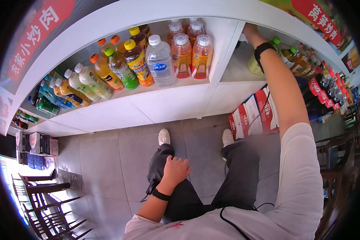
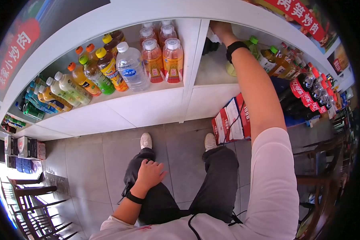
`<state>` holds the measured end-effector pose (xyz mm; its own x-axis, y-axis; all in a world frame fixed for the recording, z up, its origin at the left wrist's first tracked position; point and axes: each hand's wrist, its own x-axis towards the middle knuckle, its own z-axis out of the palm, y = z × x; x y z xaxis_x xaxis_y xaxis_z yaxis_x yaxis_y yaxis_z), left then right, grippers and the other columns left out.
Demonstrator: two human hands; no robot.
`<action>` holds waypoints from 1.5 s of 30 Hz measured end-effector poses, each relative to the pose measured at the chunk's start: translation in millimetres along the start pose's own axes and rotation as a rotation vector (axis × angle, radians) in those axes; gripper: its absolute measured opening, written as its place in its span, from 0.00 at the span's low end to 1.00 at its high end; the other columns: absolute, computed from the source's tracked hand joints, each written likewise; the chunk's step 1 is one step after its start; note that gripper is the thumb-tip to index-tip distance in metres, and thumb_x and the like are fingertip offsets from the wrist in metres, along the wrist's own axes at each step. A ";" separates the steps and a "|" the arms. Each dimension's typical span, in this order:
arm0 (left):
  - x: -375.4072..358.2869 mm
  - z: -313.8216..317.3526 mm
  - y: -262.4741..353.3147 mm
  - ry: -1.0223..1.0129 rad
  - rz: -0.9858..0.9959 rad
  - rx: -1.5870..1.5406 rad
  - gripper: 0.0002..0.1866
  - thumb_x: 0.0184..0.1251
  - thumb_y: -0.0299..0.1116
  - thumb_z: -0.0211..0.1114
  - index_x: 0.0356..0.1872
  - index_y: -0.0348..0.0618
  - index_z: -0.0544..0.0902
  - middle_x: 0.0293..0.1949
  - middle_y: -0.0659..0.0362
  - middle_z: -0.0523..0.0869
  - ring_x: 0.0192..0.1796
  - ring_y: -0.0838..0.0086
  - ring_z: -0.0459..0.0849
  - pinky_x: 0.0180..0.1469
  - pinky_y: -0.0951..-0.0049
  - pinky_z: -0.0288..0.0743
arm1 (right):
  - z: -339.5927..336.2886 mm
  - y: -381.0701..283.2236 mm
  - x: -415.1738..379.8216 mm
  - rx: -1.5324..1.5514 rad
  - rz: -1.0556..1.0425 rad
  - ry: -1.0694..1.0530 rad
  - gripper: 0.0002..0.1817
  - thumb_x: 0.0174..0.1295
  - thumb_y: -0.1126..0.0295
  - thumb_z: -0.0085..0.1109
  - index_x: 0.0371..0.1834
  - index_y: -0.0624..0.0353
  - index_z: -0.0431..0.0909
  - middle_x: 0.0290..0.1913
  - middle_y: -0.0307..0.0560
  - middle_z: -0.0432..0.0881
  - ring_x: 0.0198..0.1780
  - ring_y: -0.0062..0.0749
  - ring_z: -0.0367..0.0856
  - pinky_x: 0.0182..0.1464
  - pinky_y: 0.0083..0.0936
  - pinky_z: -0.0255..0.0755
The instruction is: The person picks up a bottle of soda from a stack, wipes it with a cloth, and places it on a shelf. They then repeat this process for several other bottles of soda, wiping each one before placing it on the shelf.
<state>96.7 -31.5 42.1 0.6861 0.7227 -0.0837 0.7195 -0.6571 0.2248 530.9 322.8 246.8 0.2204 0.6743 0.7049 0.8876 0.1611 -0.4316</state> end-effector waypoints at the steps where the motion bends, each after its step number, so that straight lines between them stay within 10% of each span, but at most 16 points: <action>1: -0.4 -0.8 -0.9 0.006 0.000 0.004 0.14 0.62 0.48 0.65 0.32 0.48 0.82 0.30 0.58 0.86 0.39 0.64 0.85 0.51 0.58 0.71 | -0.4 -7.9 -2.1 0.033 0.022 -0.027 0.25 0.69 0.52 0.52 0.61 0.57 0.77 0.62 0.58 0.79 0.64 0.55 0.75 0.64 0.40 0.69; 8: 1.9 7.4 0.0 0.034 0.014 0.077 0.15 0.62 0.50 0.65 0.30 0.49 0.81 0.28 0.59 0.86 0.37 0.64 0.85 0.46 0.61 0.70 | -7.3 -22.2 -7.2 -0.335 0.000 -0.084 0.25 0.68 0.53 0.51 0.63 0.56 0.76 0.64 0.58 0.77 0.66 0.53 0.74 0.65 0.40 0.69; 14: -1.2 11.1 2.3 0.004 0.003 0.120 0.16 0.61 0.51 0.65 0.30 0.49 0.81 0.28 0.59 0.87 0.35 0.64 0.86 0.43 0.60 0.71 | -52.3 -39.9 -71.5 -0.058 0.056 0.064 0.23 0.62 0.48 0.62 0.45 0.58 0.80 0.42 0.61 0.86 0.45 0.65 0.82 0.47 0.50 0.75; 22: -2.7 10.7 7.9 -0.186 -0.110 0.145 0.17 0.63 0.52 0.63 0.36 0.51 0.85 0.36 0.58 0.89 0.45 0.62 0.88 0.52 0.54 0.71 | -168.0 -78.5 -218.6 0.395 0.186 0.232 0.13 0.62 0.66 0.69 0.36 0.62 0.75 0.26 0.42 0.79 0.29 0.20 0.73 0.33 0.25 0.70; 23: 2.4 5.3 9.9 -0.334 -0.164 0.114 0.23 0.63 0.55 0.63 0.50 0.51 0.83 0.46 0.54 0.88 0.51 0.61 0.86 0.58 0.51 0.71 | -177.3 -79.5 -242.0 0.377 0.165 0.198 0.13 0.62 0.66 0.69 0.36 0.62 0.76 0.26 0.41 0.78 0.28 0.20 0.73 0.33 0.24 0.69; 29: 7.2 -39.6 75.4 0.214 0.041 -0.068 0.45 0.59 0.60 0.68 0.73 0.50 0.63 0.64 0.47 0.76 0.63 0.57 0.79 0.65 0.47 0.67 | -223.2 -129.9 -354.4 0.455 0.197 -0.118 0.13 0.60 0.66 0.70 0.35 0.62 0.76 0.26 0.41 0.78 0.28 0.23 0.73 0.33 0.25 0.69; 32: 29.1 -31.6 110.5 0.350 0.364 -0.778 0.46 0.54 0.53 0.76 0.71 0.45 0.65 0.61 0.47 0.79 0.60 0.56 0.81 0.62 0.55 0.72 | -218.9 -142.8 -395.0 0.666 0.282 -0.284 0.13 0.60 0.66 0.70 0.37 0.62 0.77 0.28 0.41 0.80 0.31 0.21 0.75 0.36 0.24 0.71; 35: 27.1 -17.3 126.1 0.156 0.183 -1.070 0.43 0.52 0.45 0.80 0.66 0.41 0.68 0.55 0.48 0.83 0.56 0.59 0.83 0.58 0.64 0.76 | -204.9 -144.1 -431.2 0.661 0.349 -0.353 0.13 0.61 0.66 0.70 0.38 0.62 0.77 0.28 0.38 0.79 0.31 0.17 0.73 0.35 0.21 0.70; 41: 33.6 26.5 114.8 0.038 0.073 -1.032 0.31 0.52 0.40 0.79 0.55 0.40 0.76 0.45 0.55 0.86 0.47 0.70 0.84 0.54 0.68 0.76 | -167.0 -111.2 -470.9 1.108 0.858 -0.247 0.16 0.66 0.60 0.67 0.48 0.59 0.78 0.31 0.36 0.82 0.29 0.16 0.77 0.31 0.21 0.71; 45: 40.4 20.7 106.6 0.029 0.005 -1.255 0.27 0.54 0.35 0.79 0.53 0.40 0.77 0.44 0.60 0.84 0.45 0.76 0.82 0.52 0.71 0.76 | -161.3 -91.5 -453.3 1.411 1.150 -0.350 0.27 0.74 0.42 0.46 0.47 0.56 0.79 0.24 0.36 0.73 0.21 0.27 0.77 0.21 0.29 0.72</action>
<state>203.3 -76.8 42.5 0.6744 0.7358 -0.0619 0.1075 -0.0149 0.9941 415.0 -113.8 57.5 0.1497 0.9439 -0.2942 -0.6140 -0.1445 -0.7760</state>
